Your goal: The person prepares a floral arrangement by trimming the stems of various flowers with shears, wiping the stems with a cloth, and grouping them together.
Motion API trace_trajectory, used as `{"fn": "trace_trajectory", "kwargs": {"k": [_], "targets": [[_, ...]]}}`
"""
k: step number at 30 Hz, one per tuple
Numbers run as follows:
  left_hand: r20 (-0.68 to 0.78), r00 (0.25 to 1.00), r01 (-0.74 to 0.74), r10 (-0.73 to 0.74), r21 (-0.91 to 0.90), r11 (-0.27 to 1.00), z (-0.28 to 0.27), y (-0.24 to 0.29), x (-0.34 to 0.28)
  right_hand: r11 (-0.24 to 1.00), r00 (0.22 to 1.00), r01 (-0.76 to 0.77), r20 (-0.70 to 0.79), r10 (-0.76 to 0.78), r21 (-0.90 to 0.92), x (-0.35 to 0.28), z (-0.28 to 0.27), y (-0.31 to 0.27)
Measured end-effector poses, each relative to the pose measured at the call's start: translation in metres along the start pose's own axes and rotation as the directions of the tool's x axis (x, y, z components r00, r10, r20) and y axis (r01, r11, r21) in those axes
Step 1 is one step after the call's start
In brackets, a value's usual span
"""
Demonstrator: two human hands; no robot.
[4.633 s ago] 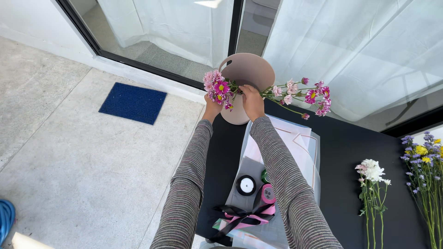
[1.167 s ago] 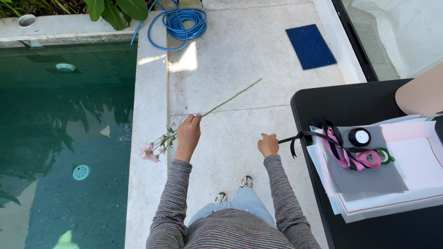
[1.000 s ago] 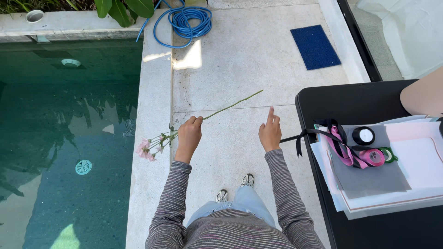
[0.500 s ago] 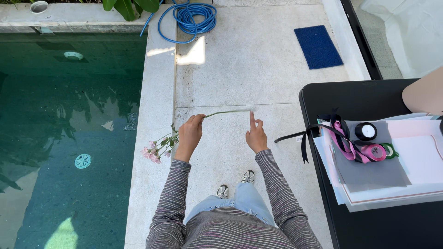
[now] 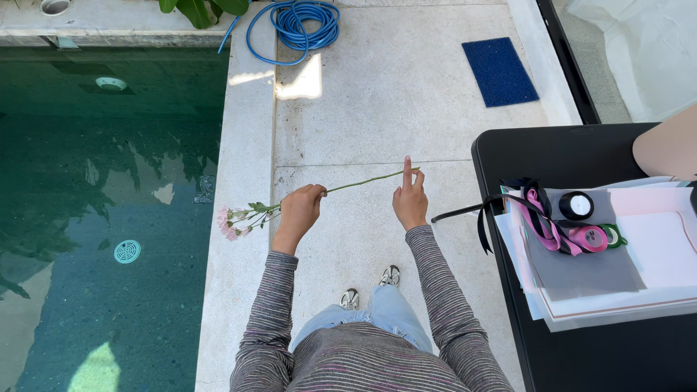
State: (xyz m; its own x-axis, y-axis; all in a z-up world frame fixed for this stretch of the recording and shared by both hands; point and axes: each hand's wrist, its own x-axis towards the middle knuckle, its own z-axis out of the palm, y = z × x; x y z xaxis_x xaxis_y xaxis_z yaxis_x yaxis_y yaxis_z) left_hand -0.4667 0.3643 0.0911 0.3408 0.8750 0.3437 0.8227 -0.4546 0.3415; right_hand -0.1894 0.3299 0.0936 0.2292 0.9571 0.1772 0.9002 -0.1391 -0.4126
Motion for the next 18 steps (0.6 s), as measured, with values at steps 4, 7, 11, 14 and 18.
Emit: {"fn": "trace_trajectory", "kwargs": {"k": [4, 7, 11, 14, 18], "targets": [[-0.015, 0.997, 0.075, -0.079, -0.194, 0.978, -0.017, 0.008, 0.009, 0.995, 0.998, -0.056, 0.035, 0.053, 0.081, -0.011, 0.002, -0.013], [-0.029, 0.992, 0.116, -0.123, -0.178, 0.977, -0.012, 0.006, 0.010, 0.992, 0.988, -0.081, 0.138, 0.067, 0.092, -0.024, 0.012, -0.009], [0.034, 0.985, 0.174, -0.170, -0.198, 0.965, -0.012, 0.000, 0.011, 0.985, 0.902, -0.169, 0.399, 0.167, -0.031, -0.034, 0.106, 0.058], [0.107, 0.980, 0.182, -0.165, -0.172, 0.968, -0.008, -0.008, 0.012, 0.960, 0.882, -0.276, 0.384, 0.274, -0.051, -0.030, 0.098, 0.079], [0.178, 0.976, 0.145, -0.128, -0.086, 0.986, 0.005, -0.012, 0.018, 0.948, 0.944, -0.299, 0.179, 0.277, 0.111, -0.029, 0.008, 0.027]]}}
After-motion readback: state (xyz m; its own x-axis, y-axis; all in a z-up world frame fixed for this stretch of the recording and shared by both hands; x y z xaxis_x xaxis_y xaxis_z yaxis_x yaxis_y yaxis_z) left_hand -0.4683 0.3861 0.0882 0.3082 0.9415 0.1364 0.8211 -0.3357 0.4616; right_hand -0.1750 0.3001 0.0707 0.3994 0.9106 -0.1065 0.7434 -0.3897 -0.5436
